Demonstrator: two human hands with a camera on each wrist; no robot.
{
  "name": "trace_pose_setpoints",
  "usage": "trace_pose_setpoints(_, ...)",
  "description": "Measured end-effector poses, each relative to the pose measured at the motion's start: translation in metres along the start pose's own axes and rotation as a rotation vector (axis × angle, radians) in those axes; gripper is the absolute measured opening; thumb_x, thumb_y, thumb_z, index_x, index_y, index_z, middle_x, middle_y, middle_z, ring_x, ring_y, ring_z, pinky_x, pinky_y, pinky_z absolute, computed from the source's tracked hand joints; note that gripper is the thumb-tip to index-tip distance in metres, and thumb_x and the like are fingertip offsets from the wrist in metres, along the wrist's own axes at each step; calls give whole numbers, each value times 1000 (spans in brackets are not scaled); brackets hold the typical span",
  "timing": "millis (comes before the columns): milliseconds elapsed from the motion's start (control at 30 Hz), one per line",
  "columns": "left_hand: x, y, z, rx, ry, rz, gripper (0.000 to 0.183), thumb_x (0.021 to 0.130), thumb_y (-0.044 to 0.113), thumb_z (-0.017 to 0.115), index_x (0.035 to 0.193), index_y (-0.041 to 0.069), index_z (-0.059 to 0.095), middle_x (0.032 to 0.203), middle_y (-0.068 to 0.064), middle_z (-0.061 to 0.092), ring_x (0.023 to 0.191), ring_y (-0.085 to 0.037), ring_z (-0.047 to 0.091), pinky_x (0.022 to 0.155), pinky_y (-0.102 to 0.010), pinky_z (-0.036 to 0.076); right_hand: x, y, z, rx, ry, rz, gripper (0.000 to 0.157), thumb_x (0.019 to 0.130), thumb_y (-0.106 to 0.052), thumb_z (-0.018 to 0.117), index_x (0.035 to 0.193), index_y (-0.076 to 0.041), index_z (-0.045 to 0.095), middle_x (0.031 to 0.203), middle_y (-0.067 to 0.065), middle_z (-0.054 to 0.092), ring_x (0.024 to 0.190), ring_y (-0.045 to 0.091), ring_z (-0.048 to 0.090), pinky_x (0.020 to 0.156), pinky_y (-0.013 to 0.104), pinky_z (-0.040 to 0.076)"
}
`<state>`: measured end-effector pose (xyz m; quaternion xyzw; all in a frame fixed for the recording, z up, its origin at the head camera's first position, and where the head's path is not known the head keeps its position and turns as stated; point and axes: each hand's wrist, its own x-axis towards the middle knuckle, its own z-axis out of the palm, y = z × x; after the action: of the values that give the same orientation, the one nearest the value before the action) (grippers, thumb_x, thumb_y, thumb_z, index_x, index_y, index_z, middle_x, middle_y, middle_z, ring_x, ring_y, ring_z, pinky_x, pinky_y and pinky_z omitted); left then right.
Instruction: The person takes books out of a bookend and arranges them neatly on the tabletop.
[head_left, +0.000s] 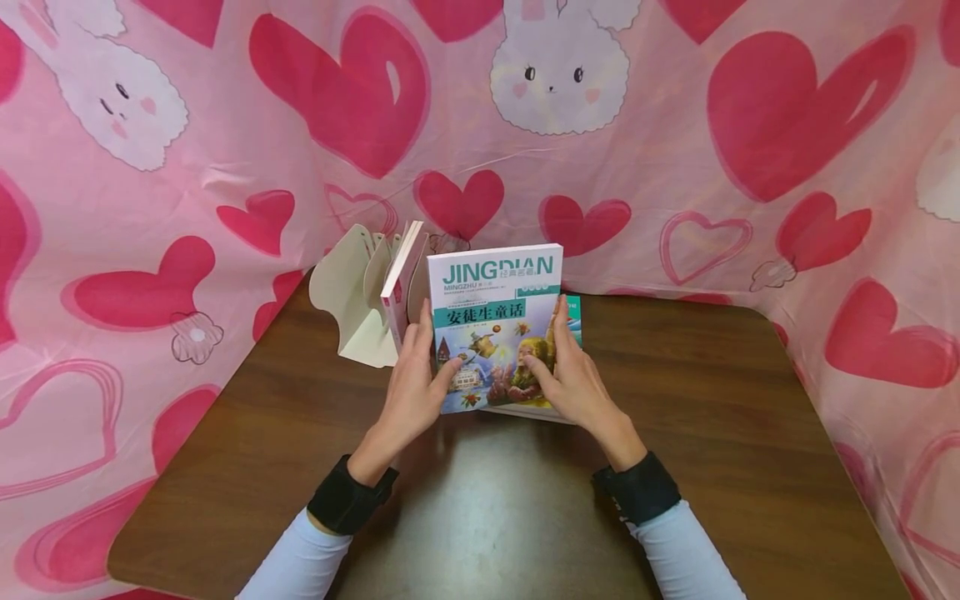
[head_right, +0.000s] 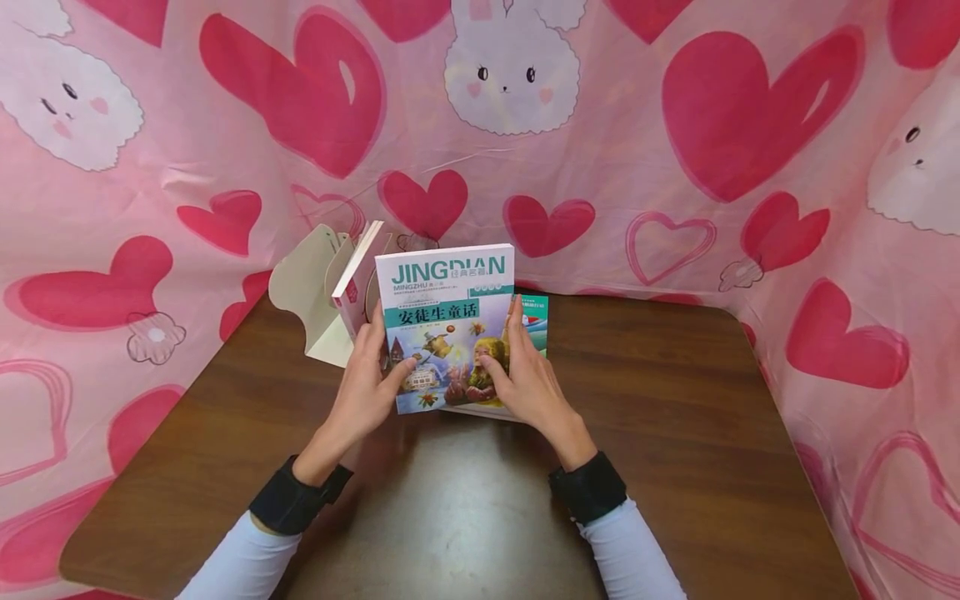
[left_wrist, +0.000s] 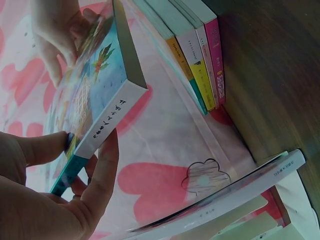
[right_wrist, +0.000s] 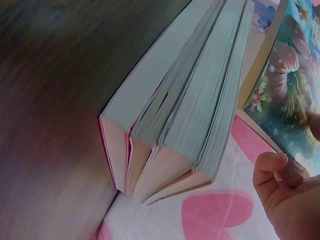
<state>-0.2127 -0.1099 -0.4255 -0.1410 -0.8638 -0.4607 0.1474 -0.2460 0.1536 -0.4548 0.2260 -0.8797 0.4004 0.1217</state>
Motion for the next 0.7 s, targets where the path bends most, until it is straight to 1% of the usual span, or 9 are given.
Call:
trace_pose_setpoints(67,2,-1,2,2,-3,4,98,98,6,74,170,10,8,136,-18,47,107,-29,53,79,-41,44,0,0,-2,-7,4,1,104,105,-27,68,168,-17,-14,175,13,9,137,40,51,89,55,50)
trace_pose_setpoints(167,5,-3,4,-20,-5,0,95,98,6,74,169,7,10,137,-18,46,110,-30,51,85,-43,44,0,0,-4,-8,7,7,104,104,-29,69,168,-17,-12,175,12,11,143,39,45,101,60,48)
trace_pose_setpoints(267,9,-6,7,-47,-1,-3,90,98,6,74,167,3,16,137,-19,46,112,-31,50,91,-45,44,1,1,-5,3,-4,23,102,104,-33,68,168,-18,-10,176,9,8,152,36,34,113,63,39)
trace_pose_setpoints(300,11,-7,7,-59,-1,-9,88,98,6,74,166,3,19,136,-19,47,113,-31,50,92,-46,44,1,2,-6,7,-9,31,102,104,-34,68,169,-19,-10,176,8,7,153,35,31,115,62,37)
trace_pose_setpoints(367,14,-8,10,-76,3,-17,82,98,5,73,164,3,24,136,-19,47,113,-31,50,93,-46,44,1,3,-6,7,-16,49,101,105,-35,67,169,-20,-10,176,9,8,153,35,32,116,63,36)
trace_pose_setpoints(433,17,-9,13,-90,1,-30,76,99,6,73,160,3,28,135,-18,48,112,-31,50,92,-45,44,0,5,-8,5,-23,71,101,105,-35,67,169,-22,-10,175,10,10,152,36,34,115,63,37)
trace_pose_setpoints(500,20,-11,16,-103,-2,-36,72,99,7,72,158,4,31,134,-17,49,112,-31,50,91,-44,43,0,6,-10,6,-25,92,101,104,-35,67,169,-23,-10,174,13,15,148,37,40,113,62,40)
trace_pose_setpoints(700,28,-18,22,-108,-34,-16,69,101,8,70,158,3,33,132,-17,48,111,-31,48,91,-43,42,-1,10,-14,20,-49,146,103,102,-34,70,169,-26,-8,166,16,31,132,35,53,107,61,46)
